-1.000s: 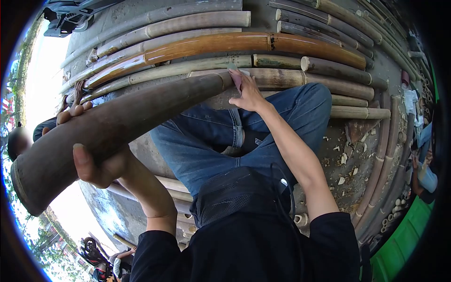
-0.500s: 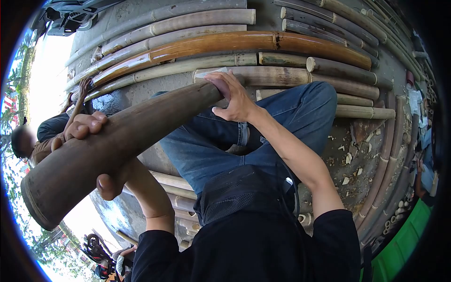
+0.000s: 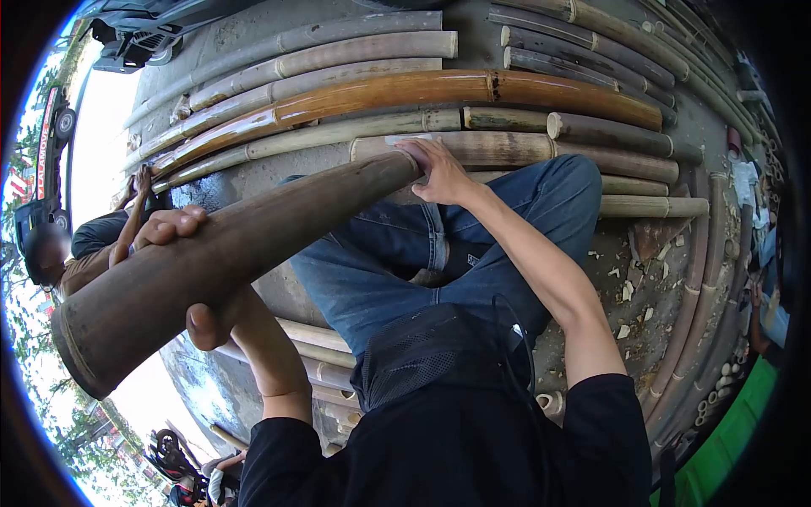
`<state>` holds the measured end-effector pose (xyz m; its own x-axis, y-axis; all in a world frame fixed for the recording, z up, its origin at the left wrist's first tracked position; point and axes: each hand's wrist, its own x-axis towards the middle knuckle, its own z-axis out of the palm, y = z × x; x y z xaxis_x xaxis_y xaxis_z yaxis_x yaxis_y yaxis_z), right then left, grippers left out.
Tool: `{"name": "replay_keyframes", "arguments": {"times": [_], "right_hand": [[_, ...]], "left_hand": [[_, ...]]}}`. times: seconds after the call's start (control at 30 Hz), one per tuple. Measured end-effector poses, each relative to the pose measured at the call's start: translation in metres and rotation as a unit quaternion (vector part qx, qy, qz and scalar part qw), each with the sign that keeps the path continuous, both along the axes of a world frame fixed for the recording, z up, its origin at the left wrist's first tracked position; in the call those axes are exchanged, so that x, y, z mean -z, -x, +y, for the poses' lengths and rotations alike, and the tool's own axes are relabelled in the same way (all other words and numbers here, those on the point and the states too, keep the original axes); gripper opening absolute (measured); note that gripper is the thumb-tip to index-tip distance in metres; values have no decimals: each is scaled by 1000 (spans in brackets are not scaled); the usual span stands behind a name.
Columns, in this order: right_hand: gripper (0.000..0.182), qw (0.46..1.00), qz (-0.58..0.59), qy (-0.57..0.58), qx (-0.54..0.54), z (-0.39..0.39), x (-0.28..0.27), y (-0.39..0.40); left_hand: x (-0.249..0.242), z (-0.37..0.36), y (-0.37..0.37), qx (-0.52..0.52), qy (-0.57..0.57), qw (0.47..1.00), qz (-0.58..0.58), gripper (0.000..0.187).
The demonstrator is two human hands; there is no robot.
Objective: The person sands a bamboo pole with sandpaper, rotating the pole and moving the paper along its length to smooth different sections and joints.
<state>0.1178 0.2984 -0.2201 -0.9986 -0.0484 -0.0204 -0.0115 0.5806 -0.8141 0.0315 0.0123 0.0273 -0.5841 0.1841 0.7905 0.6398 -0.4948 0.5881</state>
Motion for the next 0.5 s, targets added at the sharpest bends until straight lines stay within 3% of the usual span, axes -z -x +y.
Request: {"name": "replay_keyframes", "arguments": {"times": [0.1, 0.2, 0.23, 0.33, 0.4, 0.47, 0.5], "right_hand": [[104, 991, 126, 51, 16, -39, -51, -16], [108, 991, 134, -29, 3, -25, -21, -21], [110, 996, 79, -37, 21, -19, 10, -18], [109, 991, 105, 17, 80, -40, -6, -19], [108, 989, 122, 25, 83, -55, -15, -30], [112, 991, 117, -2, 60, -32, -9, -24], [114, 994, 44, 40, 94, -25, -4, -14]], "left_hand": [[1, -1, 3, 17, -25, 999, -24, 95], [-3, 0, 4, 22, -19, 1000, -12, 94], [-3, 4, 4, 18, -23, 999, -19, 93], [-4, 18, 6, 16, -60, 997, -55, 91], [-7, 17, 11, -77, -8, 994, -73, 91], [-10, 27, 12, -77, -24, 993, -83, 89], [-11, 32, 11, -99, -39, 987, -121, 85]]}}
